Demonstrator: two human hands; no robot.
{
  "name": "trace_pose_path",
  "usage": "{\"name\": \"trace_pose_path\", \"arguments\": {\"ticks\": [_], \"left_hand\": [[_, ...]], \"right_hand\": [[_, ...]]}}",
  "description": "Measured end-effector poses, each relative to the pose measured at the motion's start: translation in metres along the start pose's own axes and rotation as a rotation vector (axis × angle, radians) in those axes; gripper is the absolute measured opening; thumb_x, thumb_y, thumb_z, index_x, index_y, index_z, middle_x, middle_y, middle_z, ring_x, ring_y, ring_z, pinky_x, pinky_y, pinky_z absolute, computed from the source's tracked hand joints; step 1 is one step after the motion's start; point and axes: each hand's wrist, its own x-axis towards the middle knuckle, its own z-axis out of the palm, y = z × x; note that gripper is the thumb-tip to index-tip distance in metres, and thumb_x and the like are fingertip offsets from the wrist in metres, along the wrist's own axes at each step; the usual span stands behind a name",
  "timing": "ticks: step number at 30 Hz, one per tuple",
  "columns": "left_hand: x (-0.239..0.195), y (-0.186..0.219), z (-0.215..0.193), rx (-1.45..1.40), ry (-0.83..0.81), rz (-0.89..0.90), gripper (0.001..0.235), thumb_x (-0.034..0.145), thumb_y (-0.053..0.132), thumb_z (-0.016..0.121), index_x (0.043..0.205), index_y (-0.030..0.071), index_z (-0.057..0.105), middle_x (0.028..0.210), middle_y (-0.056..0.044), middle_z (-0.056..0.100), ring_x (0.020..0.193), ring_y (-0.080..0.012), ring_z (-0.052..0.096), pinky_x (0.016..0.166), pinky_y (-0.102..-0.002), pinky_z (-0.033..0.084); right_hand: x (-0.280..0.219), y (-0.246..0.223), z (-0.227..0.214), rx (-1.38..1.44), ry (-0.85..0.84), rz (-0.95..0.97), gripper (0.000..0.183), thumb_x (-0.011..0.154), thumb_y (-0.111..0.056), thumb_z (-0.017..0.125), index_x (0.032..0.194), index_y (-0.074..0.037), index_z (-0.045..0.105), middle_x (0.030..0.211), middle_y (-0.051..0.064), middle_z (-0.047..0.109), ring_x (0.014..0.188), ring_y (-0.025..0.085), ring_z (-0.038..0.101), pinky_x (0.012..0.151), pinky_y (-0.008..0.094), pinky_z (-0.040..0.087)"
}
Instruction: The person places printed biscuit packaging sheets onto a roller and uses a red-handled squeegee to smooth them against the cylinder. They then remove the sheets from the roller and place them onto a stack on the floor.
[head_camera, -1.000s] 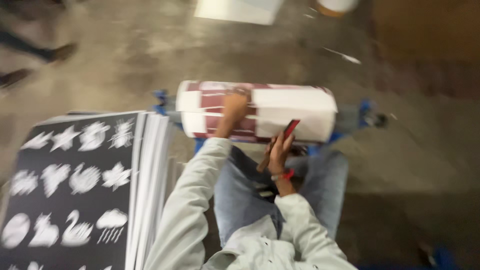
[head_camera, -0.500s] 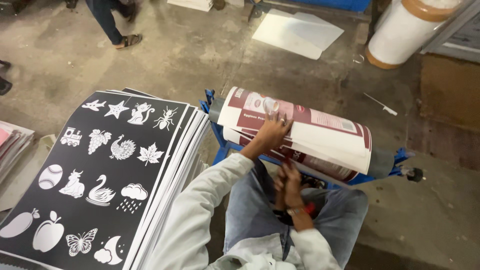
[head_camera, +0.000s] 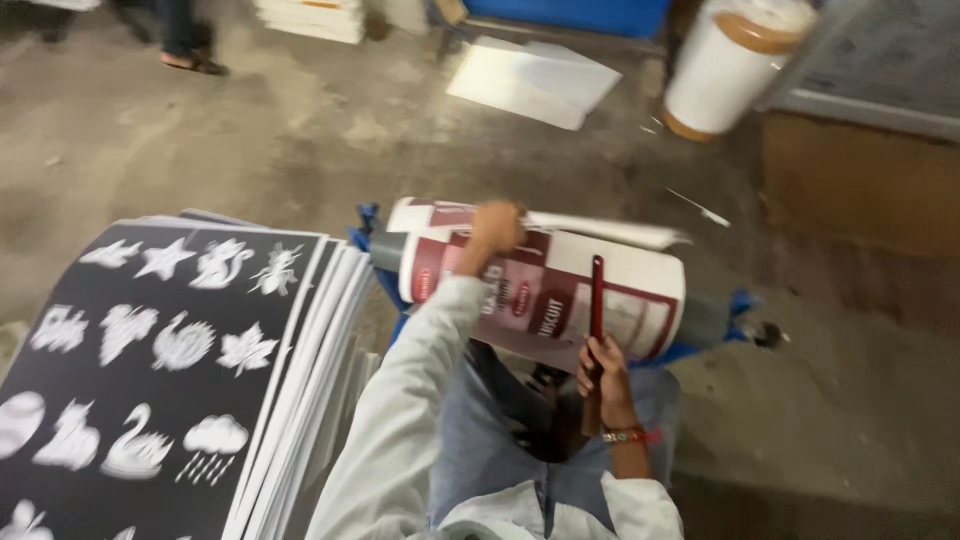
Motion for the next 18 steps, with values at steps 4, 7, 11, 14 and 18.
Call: {"name": "trace_pose_path", "arguments": {"ticks": [4, 7, 11, 14, 18], "left_hand": [[0.047, -0.027, 0.014, 0.068, 0.13, -0.04, 0.025, 0.083, 0.023, 0.062, 0.098, 0.013, 0.078, 0.101, -0.018, 0.075, 0.097, -0.039, 0.072, 0.083, -0.052, 0.056], [0.046, -0.032, 0.032, 0.112, 0.01, -0.044, 0.025, 0.084, 0.026, 0.062, 0.1, 0.018, 0.08, 0.102, -0.017, 0.075, 0.097, -0.0385, 0.072, 0.083, -0.052, 0.056], [0.02, -0.037, 0.027, 0.131, 0.084, 0.046, 0.035, 0.083, 0.025, 0.064, 0.116, 0.024, 0.076, 0.112, -0.015, 0.074, 0.105, -0.0372, 0.069, 0.095, -0.053, 0.049], [-0.003, -0.026, 0.026, 0.168, 0.221, 0.132, 0.041, 0.083, 0.023, 0.066, 0.124, 0.021, 0.071, 0.125, -0.011, 0.071, 0.119, -0.0339, 0.064, 0.109, -0.056, 0.039], [-0.054, -0.026, 0.034, 0.187, 0.424, 0.257, 0.05, 0.082, 0.024, 0.07, 0.132, 0.016, 0.066, 0.136, -0.011, 0.064, 0.133, -0.0335, 0.053, 0.114, -0.063, 0.031]], "right_hand": [[-0.004, 0.008, -0.02, 0.018, 0.166, -0.026, 0.012, 0.102, -0.027, 0.054, 0.103, -0.015, 0.049, 0.068, 0.0, 0.049, 0.041, 0.012, 0.046, 0.035, 0.029, 0.041], [-0.018, 0.021, -0.037, 0.086, 0.207, -0.095, 0.015, 0.103, -0.027, 0.055, 0.102, -0.014, 0.048, 0.069, 0.0, 0.049, 0.041, 0.012, 0.046, 0.035, 0.029, 0.041], [-0.01, 0.023, -0.043, 0.094, 0.346, -0.172, 0.014, 0.105, -0.028, 0.054, 0.108, -0.014, 0.051, 0.071, 0.0, 0.05, 0.045, 0.012, 0.047, 0.039, 0.029, 0.041], [0.005, 0.016, -0.047, 0.117, 0.454, -0.227, 0.013, 0.105, -0.028, 0.055, 0.107, -0.016, 0.05, 0.069, -0.001, 0.048, 0.045, 0.011, 0.046, 0.038, 0.028, 0.04], [0.038, 0.011, -0.054, 0.081, 0.644, -0.31, 0.014, 0.104, -0.028, 0.054, 0.114, -0.019, 0.049, 0.071, -0.001, 0.051, 0.043, 0.011, 0.044, 0.037, 0.028, 0.039]]}}
